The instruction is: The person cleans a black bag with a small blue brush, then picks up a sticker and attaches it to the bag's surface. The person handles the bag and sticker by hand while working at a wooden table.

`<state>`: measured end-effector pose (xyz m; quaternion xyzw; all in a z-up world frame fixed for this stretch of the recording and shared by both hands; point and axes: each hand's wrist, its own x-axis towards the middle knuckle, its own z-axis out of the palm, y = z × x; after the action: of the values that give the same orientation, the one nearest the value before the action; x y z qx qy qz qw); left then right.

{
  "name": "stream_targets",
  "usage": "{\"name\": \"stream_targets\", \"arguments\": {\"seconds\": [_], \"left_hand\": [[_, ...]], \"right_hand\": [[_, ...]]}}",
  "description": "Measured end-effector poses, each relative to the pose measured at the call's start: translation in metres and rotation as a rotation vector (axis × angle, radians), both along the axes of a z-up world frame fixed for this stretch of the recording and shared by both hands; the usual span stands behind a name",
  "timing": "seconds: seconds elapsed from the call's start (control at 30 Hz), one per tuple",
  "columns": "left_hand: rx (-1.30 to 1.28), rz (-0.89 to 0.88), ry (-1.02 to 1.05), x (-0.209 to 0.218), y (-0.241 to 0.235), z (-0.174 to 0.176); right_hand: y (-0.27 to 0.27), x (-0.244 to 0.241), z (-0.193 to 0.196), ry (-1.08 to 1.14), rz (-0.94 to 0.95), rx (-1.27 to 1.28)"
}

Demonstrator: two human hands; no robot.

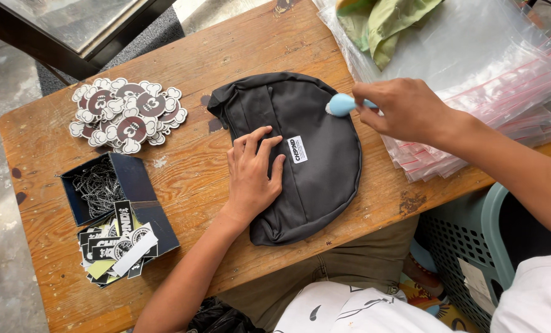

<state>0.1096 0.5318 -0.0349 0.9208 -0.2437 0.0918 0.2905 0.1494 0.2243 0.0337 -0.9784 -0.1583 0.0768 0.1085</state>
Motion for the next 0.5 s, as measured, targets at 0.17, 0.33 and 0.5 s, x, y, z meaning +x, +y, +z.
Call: {"name": "stream_targets", "arguments": {"seconds": [0.17, 0.33, 0.5], "left_hand": [[-0.011, 0.030, -0.014, -0.001, -0.003, 0.004], [-0.017, 0.068, -0.016, -0.002, -0.007, 0.005], [-0.021, 0.063, -0.024, -0.003, -0.006, 0.006]], "right_hand": [[0.011, -0.035, 0.043, 0.494, -0.056, 0.055], [0.026, -0.064, 0.040, 0.721, -0.038, 0.067], [0.050, -0.075, 0.046, 0.820, 0.323, 0.186]]}}
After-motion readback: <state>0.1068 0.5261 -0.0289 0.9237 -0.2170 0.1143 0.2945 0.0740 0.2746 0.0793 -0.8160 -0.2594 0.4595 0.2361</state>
